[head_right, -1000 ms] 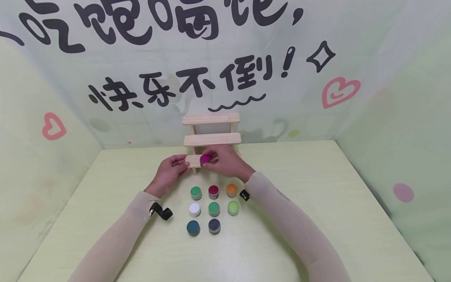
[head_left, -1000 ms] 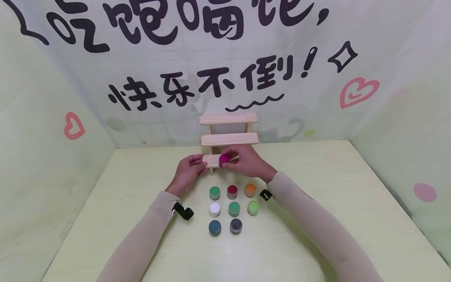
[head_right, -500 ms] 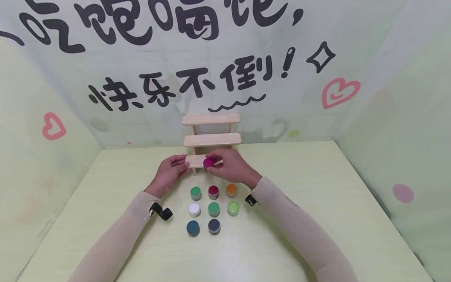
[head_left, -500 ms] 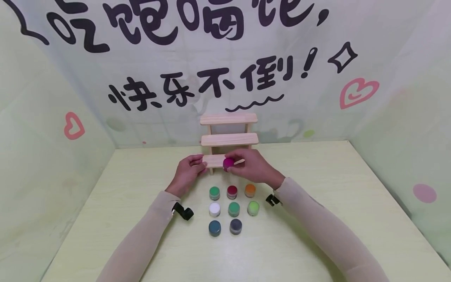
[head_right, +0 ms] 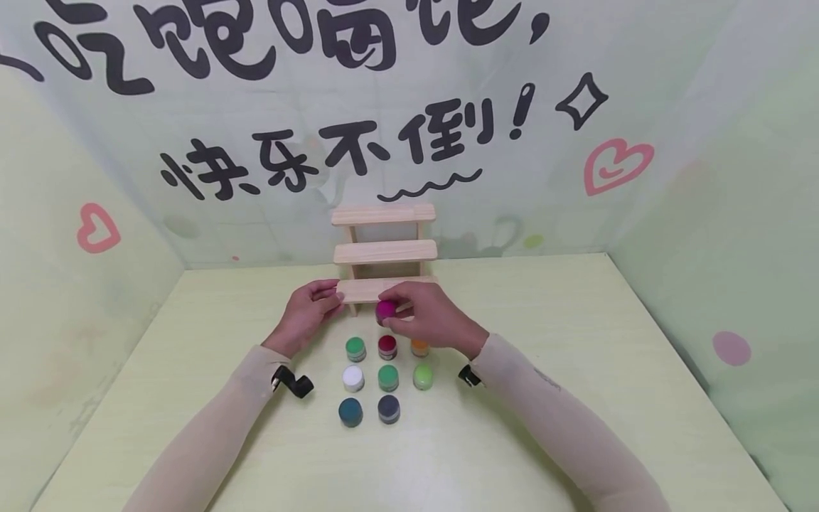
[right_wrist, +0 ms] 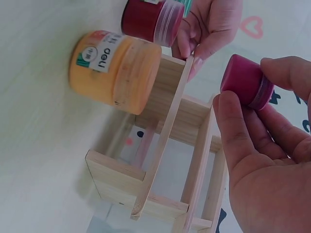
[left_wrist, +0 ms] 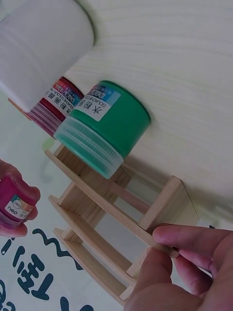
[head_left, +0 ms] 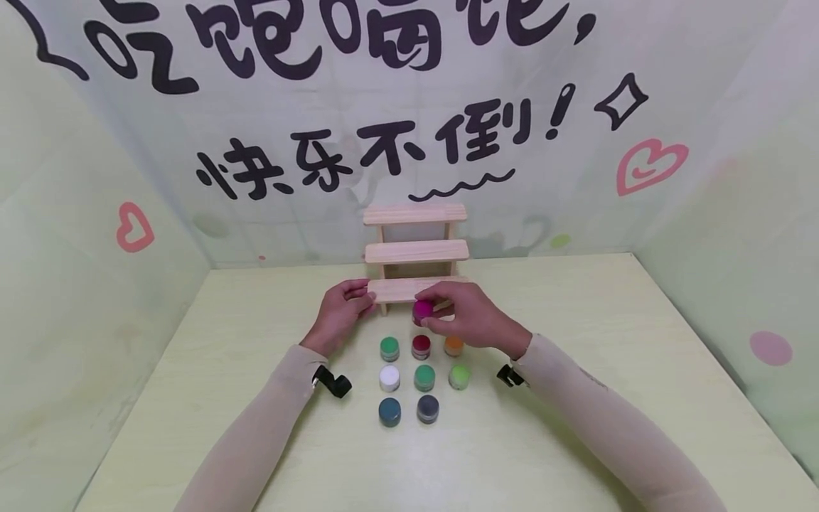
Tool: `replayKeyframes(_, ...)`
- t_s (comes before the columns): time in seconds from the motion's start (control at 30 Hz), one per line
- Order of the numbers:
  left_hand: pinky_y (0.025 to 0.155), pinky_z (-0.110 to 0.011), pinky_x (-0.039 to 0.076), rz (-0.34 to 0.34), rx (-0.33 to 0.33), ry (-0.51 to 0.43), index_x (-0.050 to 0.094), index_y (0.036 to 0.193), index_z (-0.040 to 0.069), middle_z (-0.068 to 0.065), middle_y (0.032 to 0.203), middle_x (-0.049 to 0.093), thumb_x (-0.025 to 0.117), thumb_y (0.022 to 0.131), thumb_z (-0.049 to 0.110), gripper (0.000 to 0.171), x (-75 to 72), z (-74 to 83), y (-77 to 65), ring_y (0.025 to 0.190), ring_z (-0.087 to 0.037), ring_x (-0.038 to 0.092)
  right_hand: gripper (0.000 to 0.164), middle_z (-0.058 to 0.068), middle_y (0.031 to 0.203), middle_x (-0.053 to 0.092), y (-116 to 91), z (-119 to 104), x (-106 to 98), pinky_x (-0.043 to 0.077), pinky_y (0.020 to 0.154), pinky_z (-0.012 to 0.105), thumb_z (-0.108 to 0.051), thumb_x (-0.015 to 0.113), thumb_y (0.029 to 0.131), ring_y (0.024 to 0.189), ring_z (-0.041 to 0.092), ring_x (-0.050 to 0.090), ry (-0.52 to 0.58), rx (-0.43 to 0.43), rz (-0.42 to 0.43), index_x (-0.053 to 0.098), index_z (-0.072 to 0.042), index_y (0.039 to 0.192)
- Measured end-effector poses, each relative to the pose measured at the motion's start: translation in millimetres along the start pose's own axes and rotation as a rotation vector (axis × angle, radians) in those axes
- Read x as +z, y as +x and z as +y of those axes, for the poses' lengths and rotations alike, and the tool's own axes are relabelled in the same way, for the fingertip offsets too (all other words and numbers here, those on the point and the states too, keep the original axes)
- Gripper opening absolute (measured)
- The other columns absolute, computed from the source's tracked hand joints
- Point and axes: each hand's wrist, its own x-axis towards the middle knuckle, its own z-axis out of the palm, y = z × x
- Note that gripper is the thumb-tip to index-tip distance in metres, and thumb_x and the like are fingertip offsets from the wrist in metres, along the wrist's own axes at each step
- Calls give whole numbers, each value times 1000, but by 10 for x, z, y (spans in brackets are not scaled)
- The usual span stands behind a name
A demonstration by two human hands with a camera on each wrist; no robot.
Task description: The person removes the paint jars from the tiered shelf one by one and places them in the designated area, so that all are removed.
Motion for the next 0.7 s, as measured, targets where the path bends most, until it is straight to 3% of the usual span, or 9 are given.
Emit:
replayKeyframes(0.23, 96, -27, 64, -8, -3, 19, 59, 143, 6, -14, 128, 61, 70, 102, 6, 43, 5, 19, -3, 107, -19, 68, 35, 5, 118, 72, -145, -23, -7, 67, 91, 29, -9, 78, 96, 110, 20, 70, 19, -41, -14, 71, -6, 130)
replayKeyframes(0.7, 96, -27, 64, -3, -6, 24, 59, 144, 6, -14, 130, 61, 71, 102, 7, 44, -10, 19, -9, 110, -21, 68, 37, 4, 120, 71, -419, -14, 20, 67, 90, 32, -4, 74, 94, 110, 21, 70, 29, -40, -42, 69, -8, 130)
